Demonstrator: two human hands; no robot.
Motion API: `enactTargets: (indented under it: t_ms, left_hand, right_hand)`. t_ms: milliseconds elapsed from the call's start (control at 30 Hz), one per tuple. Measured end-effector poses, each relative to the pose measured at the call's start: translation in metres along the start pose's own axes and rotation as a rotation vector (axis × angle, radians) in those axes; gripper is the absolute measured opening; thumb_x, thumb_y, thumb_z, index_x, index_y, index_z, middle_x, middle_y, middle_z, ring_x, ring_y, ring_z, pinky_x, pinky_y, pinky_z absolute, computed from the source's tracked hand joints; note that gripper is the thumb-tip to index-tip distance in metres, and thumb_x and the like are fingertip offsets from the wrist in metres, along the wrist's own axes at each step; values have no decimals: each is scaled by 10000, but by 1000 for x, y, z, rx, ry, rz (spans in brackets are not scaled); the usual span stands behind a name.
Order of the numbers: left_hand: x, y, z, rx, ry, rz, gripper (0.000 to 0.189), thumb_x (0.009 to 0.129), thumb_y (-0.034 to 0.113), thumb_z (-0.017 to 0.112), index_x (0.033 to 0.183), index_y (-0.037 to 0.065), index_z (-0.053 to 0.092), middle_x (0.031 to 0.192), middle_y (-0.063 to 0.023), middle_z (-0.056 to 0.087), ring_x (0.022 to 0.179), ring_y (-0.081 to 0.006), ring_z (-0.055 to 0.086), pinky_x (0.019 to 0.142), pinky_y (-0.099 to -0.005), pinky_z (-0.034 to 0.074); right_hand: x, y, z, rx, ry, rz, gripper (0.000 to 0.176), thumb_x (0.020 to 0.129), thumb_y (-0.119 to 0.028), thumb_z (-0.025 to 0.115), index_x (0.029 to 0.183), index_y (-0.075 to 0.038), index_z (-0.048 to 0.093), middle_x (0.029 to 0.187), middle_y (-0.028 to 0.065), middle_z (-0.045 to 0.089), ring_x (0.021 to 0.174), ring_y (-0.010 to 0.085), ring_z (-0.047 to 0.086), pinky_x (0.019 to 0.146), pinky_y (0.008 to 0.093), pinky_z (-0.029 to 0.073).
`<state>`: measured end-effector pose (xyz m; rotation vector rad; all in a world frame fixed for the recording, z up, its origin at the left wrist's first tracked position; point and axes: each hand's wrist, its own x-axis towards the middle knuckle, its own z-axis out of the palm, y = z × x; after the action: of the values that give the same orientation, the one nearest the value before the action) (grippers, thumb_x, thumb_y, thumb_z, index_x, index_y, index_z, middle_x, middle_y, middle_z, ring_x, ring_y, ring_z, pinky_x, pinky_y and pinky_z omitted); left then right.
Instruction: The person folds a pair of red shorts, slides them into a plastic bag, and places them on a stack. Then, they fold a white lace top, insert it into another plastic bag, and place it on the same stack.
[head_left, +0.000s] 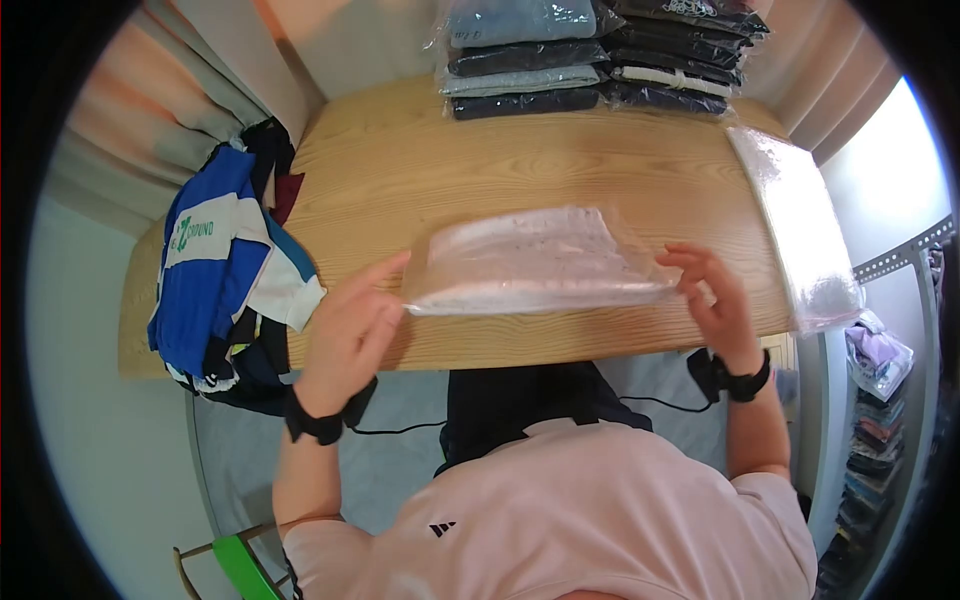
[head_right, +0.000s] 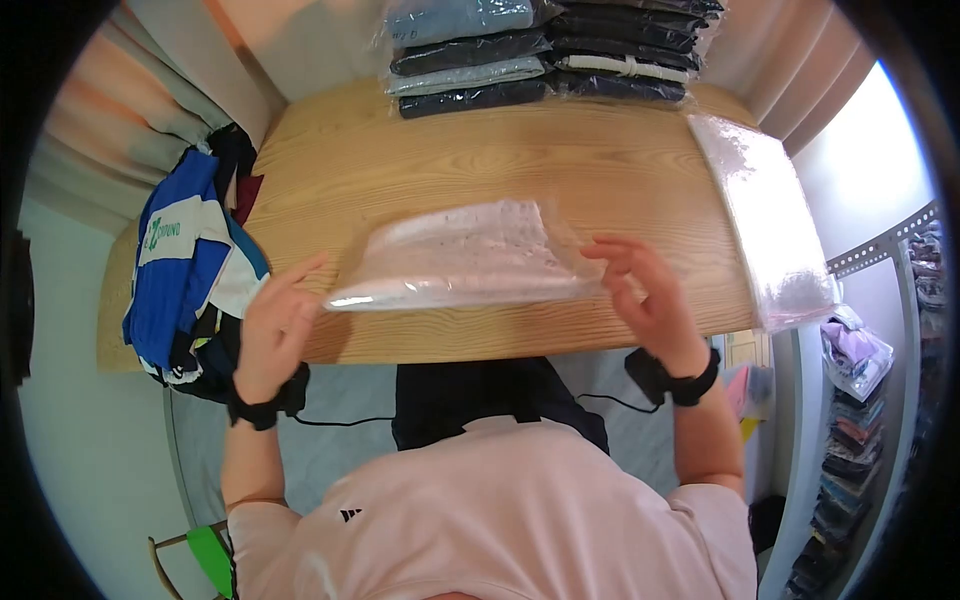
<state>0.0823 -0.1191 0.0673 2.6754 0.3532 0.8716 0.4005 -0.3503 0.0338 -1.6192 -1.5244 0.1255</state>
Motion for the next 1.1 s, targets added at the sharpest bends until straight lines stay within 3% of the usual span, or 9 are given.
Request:
enactTargets:
  t_ms: [133, 167, 233, 367, 433, 467, 533, 867, 1100]
  left_hand:
    - [43, -4, -33, -258, -26, -161, 178, 858, 120, 576, 740, -10, 602, 884, -118, 693, 769, -209, 647, 698, -288, 478]
    - [54, -11, -32, -398, -16, -351, 203, 869, 139, 576, 736, -11, 606, 841, -86, 678, 751, -174, 632, 680, -266, 473]
    - [71, -43, -20, -629, -33, -529, 248, 898, 188, 574, 739, 3, 624, 717, -6, 606, 713, -100, 586, 639, -228, 469]
    - [73, -107, 41, -850, -151, -711, 241, 912, 250, 573, 856, 22, 628, 750, -33, 616, 739, -118, 601, 666, -240, 498]
    - [64, -113, 65, -974, -167, -1075, 320, 914, 343, 577, 967, 27, 594, 829, -70, 638, 771, -149, 621, 706, -257, 519]
    - [58, -112, 67, -975, -172, -1081, 320, 914, 343, 577, 967, 27, 594, 829, -70, 638, 771, -149, 621, 706, -257, 519]
    - [40, -111, 71, -965, -236, -1154, 404, 906, 408, 578, 1027, 22, 563, 901, -103, 648, 796, -176, 638, 730, -272, 532]
    - [8, -74, 78, -970, -451, -1143, 226, 893, 272, 623, 950, 54, 607, 850, -44, 645, 722, -116, 621, 672, -239, 508]
    - [6, -74, 84, -872, -396, -1138, 193, 887, 232, 623, 936, 46, 625, 842, -55, 653, 732, -128, 629, 656, -238, 477]
  right_hand:
    - [54, -10, -35, 139, -42, 355, 158, 910, -109, 487, 811, 1, 545, 839, 62, 607, 798, 159, 590, 772, 288, 478]
    - [67, -8, -34, 135, -34, 346, 158, 910, -109, 487, 811, 1, 545, 839, 62, 607, 798, 159, 590, 772, 288, 478]
    - [95, 6, -24, 672, 1, 566, 239, 942, -179, 472, 796, -6, 547, 753, 12, 538, 697, 112, 538, 680, 255, 476]
    - [118, 121, 12, 1013, -216, 632, 248, 972, -225, 439, 1002, -30, 589, 888, 52, 601, 799, 144, 588, 709, 281, 492]
    - [110, 134, 29, 992, -220, 836, 252, 973, -232, 440, 1029, -30, 580, 943, 72, 618, 847, 154, 605, 733, 280, 499]
    - [104, 137, 34, 963, -221, 1035, 260, 974, -240, 441, 1057, -31, 571, 997, 93, 635, 896, 165, 622, 757, 278, 506]
    - [88, 134, 35, 966, -204, 1020, 277, 972, -246, 444, 1106, -28, 552, 1077, 111, 635, 942, 175, 628, 800, 281, 506]
    - [40, 85, 30, 715, -353, 995, 263, 951, -240, 507, 1000, 8, 580, 884, 79, 663, 760, 132, 644, 681, 224, 514]
    - [15, 43, 26, 373, -64, 962, 205, 945, -228, 528, 969, -25, 519, 740, 64, 629, 644, 94, 595, 587, 217, 479]
